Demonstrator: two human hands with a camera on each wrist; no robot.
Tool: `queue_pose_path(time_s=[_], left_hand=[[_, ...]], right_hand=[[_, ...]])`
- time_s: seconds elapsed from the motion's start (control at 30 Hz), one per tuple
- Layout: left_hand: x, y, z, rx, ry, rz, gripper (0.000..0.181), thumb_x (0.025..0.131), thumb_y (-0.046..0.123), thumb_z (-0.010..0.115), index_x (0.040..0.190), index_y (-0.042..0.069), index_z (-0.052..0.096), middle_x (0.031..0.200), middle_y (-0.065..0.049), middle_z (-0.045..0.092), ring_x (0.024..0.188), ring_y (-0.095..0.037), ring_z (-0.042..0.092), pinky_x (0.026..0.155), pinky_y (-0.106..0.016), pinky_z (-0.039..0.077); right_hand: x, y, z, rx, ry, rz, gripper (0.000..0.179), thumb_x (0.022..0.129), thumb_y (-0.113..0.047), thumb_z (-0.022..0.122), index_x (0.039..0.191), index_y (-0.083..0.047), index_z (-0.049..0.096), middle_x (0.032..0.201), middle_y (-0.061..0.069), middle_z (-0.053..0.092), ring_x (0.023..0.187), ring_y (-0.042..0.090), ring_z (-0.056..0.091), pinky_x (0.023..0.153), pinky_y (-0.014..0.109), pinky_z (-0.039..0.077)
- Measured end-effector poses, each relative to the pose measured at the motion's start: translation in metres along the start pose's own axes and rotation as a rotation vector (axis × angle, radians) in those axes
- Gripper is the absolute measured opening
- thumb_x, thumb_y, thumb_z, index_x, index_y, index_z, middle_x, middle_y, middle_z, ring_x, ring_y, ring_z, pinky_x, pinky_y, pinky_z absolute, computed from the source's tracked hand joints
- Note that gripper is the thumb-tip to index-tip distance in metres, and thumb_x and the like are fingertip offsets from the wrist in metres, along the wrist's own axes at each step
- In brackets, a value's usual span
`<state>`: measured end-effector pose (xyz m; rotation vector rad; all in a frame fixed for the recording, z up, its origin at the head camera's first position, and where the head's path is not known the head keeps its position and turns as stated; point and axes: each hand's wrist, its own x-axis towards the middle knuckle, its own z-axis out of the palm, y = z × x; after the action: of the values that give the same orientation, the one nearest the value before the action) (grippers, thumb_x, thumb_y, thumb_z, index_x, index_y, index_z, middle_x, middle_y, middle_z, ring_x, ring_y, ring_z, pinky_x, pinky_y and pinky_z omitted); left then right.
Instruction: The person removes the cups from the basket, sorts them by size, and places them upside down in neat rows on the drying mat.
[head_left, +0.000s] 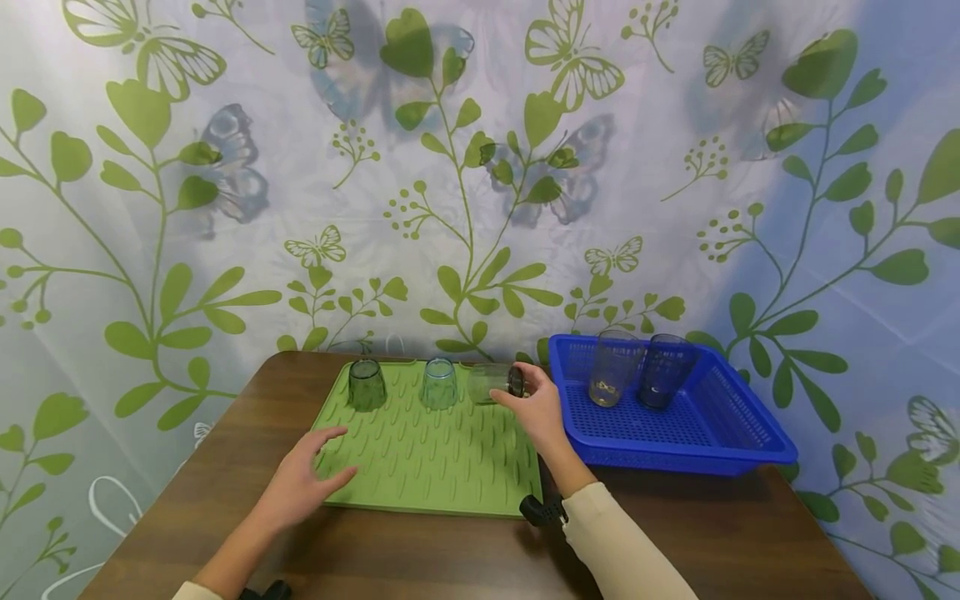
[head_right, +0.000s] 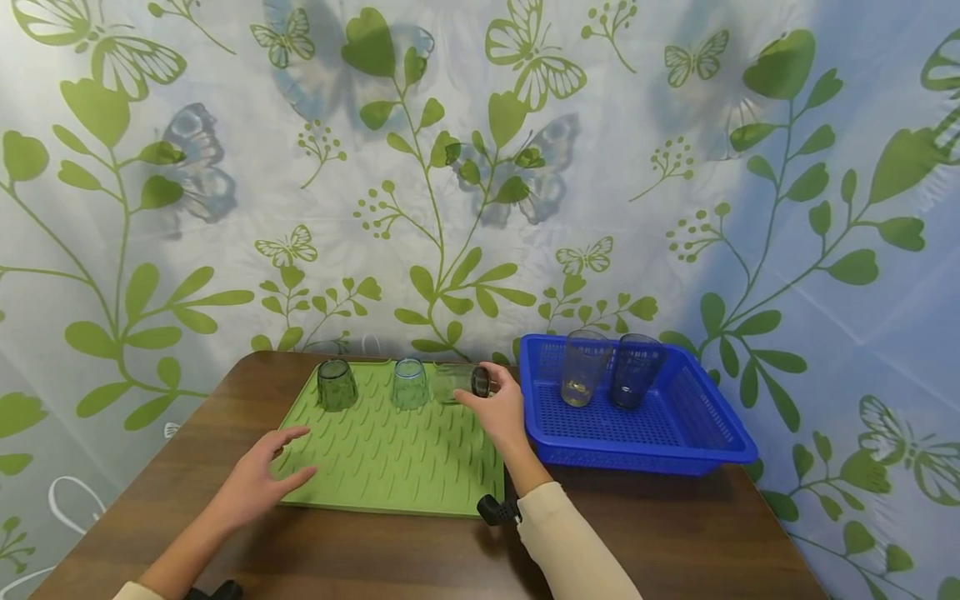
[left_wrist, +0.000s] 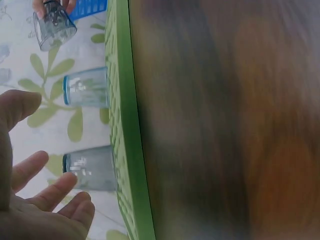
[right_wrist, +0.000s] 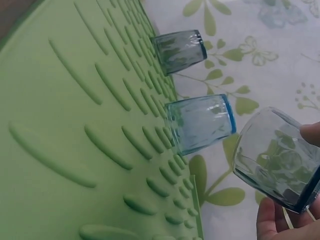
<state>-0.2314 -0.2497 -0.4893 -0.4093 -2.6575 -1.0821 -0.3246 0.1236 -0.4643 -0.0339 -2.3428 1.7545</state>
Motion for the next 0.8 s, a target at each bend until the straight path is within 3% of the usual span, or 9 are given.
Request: queue_pose_path(time_s=[0.23, 0.57, 0.8], left_hand=[[-0.004, -0.010, -0.014, 0.084, -0.038, -0.030, 0.061, 0.091, 0.030, 0.080, 0.139, 0.000, 0.058, 0.140, -0.026, 0.056, 0.131, -0.050, 0.051, 0.100, -0.066, 0.046], [-0.008, -0.026, -0.020, 0.123, -0.080, -0.051, 0.064, 0.092, 0.034, 0.078, 0.140, -0.004, 0.056, 0.140, -0.031, 0.053, 0.130, -0.056, 0.049, 0.100, -0.069, 0.045], [-0.008, -0.039, -0.025, 0.201, -0.165, -0.057, 0.073, 0.092, 0.039, 0.077, 0.143, -0.007, 0.052, 0.143, -0.038, 0.050, 0.133, -0.061, 0.042, 0.105, -0.075, 0.035]], right_hand=[[0.009, 0.002, 0.006, 0.018, 0.030, 0.006, 0.072, 0.082, -0.029, 0.089, 0.144, -0.016, 0.056, 0.147, 0.011, 0.056, 0.136, 0.034, 0.051, 0.105, 0.055, 0.050], [0.014, 0.001, 0.008, 0.013, 0.059, 0.024, 0.071, 0.082, -0.026, 0.089, 0.144, -0.013, 0.057, 0.141, 0.015, 0.058, 0.130, 0.035, 0.055, 0.103, 0.054, 0.050], [0.022, 0.003, 0.007, -0.023, 0.073, -0.005, 0.069, 0.081, -0.024, 0.089, 0.141, -0.010, 0.057, 0.137, 0.016, 0.061, 0.127, 0.034, 0.058, 0.101, 0.053, 0.051]])
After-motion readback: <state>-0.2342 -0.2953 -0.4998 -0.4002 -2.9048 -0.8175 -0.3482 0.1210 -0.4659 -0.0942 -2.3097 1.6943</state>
